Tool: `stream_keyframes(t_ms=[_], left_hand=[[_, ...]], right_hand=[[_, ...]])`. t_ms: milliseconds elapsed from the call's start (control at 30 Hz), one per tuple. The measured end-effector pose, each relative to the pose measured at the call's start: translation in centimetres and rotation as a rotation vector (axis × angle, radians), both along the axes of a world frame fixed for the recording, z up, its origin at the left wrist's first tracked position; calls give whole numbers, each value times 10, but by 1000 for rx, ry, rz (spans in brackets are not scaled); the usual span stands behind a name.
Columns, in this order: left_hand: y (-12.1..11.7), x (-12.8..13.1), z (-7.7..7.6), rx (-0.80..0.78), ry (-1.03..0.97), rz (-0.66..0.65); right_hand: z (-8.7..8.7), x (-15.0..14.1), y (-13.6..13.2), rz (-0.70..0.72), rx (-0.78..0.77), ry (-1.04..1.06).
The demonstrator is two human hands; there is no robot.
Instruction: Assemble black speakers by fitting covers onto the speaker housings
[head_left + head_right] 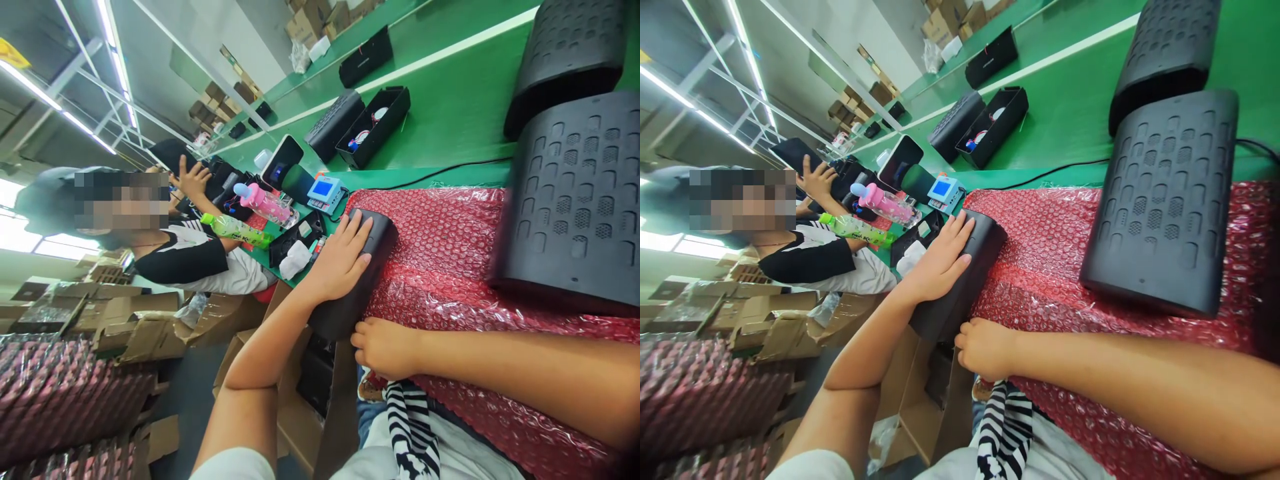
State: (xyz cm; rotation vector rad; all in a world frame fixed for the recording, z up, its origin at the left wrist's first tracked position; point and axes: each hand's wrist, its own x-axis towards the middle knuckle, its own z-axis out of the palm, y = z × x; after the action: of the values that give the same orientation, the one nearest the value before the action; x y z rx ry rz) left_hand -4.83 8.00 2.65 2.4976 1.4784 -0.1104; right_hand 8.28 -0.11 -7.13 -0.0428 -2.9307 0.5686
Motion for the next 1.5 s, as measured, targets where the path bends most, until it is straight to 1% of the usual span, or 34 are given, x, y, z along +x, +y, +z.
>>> stream_keyframes(t_ms=[133, 200, 300, 367, 533, 800, 1033, 1500], left_hand=[[-3, 6, 2, -15, 28, 38], [-4, 7, 4, -16, 12, 112], [-5, 9, 7, -67, -32, 255], [-5, 10, 10, -107, -44, 291], [-7, 12, 12, -79, -32, 309], [-5, 8, 8, -42, -54, 266], [-7, 14, 6, -32, -39, 312], [-7, 10, 5, -36, -72, 261]], right_hand=[[0, 0, -1, 1, 7, -2], [0, 0, -1, 5, 7, 1], [-1, 0, -2, 12, 7, 3], [-2, 0, -2, 16, 8, 3], [-2, 1, -3, 15, 14, 4], [-3, 1, -3, 10, 26, 3], [-2, 0, -3, 11, 23, -9], [-4, -1, -3, 4, 15, -7]])
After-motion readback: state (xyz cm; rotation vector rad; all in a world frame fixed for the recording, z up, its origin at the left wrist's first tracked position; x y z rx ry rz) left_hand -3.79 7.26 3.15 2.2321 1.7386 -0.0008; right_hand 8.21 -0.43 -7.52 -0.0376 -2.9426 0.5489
